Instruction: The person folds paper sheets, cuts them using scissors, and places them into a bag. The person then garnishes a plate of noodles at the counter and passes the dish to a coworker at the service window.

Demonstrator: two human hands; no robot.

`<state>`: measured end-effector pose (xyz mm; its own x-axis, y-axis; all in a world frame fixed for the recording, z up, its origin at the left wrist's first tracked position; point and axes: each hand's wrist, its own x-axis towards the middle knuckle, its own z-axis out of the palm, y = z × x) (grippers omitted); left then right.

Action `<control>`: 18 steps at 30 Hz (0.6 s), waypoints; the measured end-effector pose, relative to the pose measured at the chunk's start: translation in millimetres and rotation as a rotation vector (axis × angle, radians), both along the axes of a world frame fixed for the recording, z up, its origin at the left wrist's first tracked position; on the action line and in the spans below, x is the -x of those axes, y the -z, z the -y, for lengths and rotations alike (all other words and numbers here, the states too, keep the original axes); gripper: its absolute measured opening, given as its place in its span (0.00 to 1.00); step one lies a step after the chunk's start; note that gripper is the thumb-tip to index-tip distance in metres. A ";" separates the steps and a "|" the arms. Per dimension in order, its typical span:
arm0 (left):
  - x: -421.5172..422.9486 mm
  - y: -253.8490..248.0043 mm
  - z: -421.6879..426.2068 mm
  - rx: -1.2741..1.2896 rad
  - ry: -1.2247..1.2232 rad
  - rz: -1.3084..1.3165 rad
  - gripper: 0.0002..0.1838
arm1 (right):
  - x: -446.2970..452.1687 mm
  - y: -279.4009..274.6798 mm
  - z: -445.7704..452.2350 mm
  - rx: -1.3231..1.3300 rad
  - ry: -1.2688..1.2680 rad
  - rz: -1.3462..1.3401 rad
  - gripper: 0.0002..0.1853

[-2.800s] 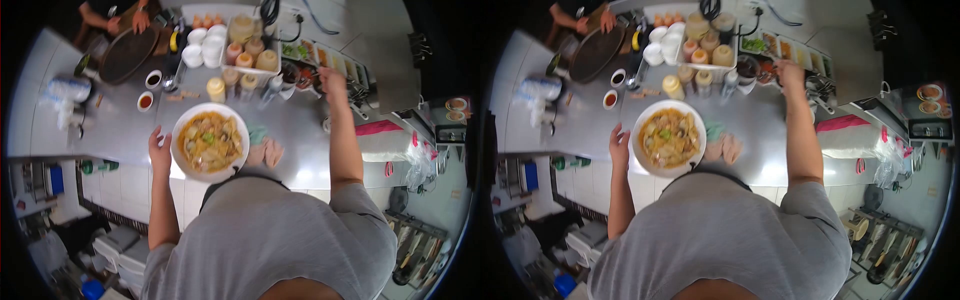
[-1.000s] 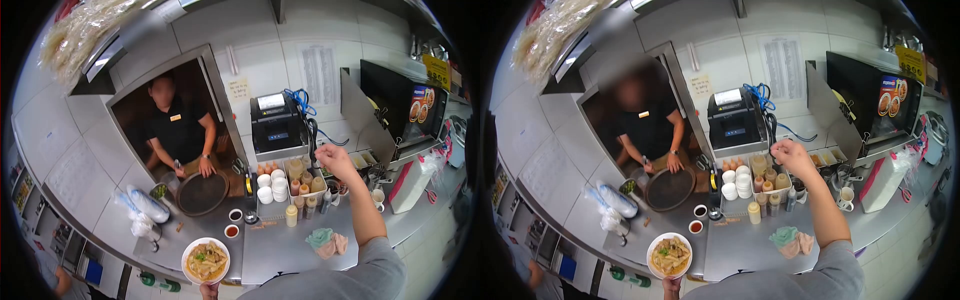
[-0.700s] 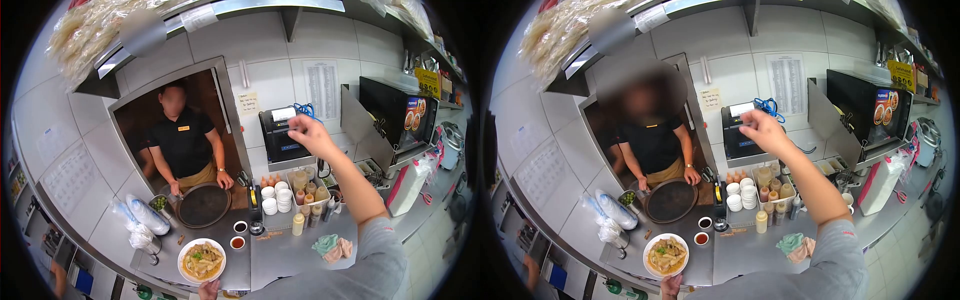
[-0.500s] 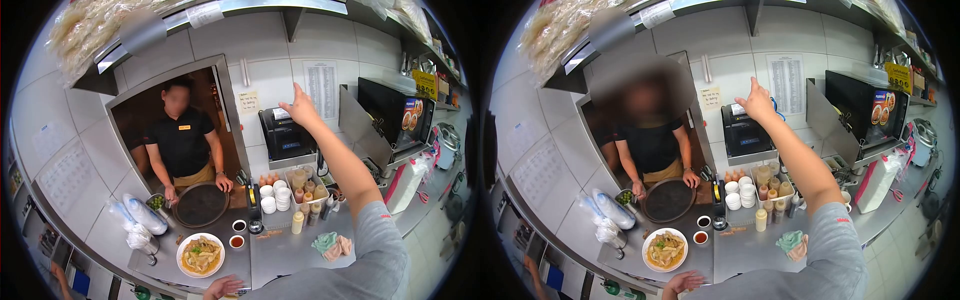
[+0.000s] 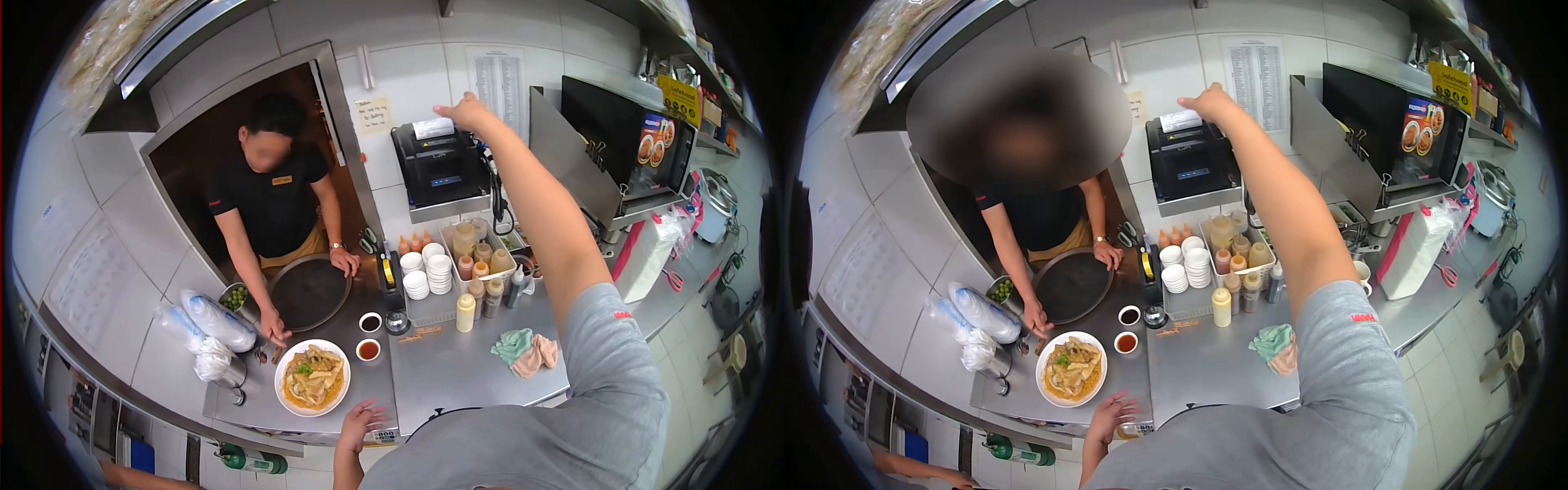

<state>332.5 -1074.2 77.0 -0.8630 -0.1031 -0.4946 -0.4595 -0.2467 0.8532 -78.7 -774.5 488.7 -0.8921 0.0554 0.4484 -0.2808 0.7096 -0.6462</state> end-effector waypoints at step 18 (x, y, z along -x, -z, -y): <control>-28.4 7.6 -33.3 0.088 -0.124 -0.052 0.24 | -27.8 -176.6 56.9 0.263 -0.161 -1.247 0.14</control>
<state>361.0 -1040.8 69.3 -0.8651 -0.2512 -0.4342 -0.3850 -0.2222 0.8958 -50.9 -831.4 665.3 0.1161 0.2004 0.9728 -0.8641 0.5032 -0.0005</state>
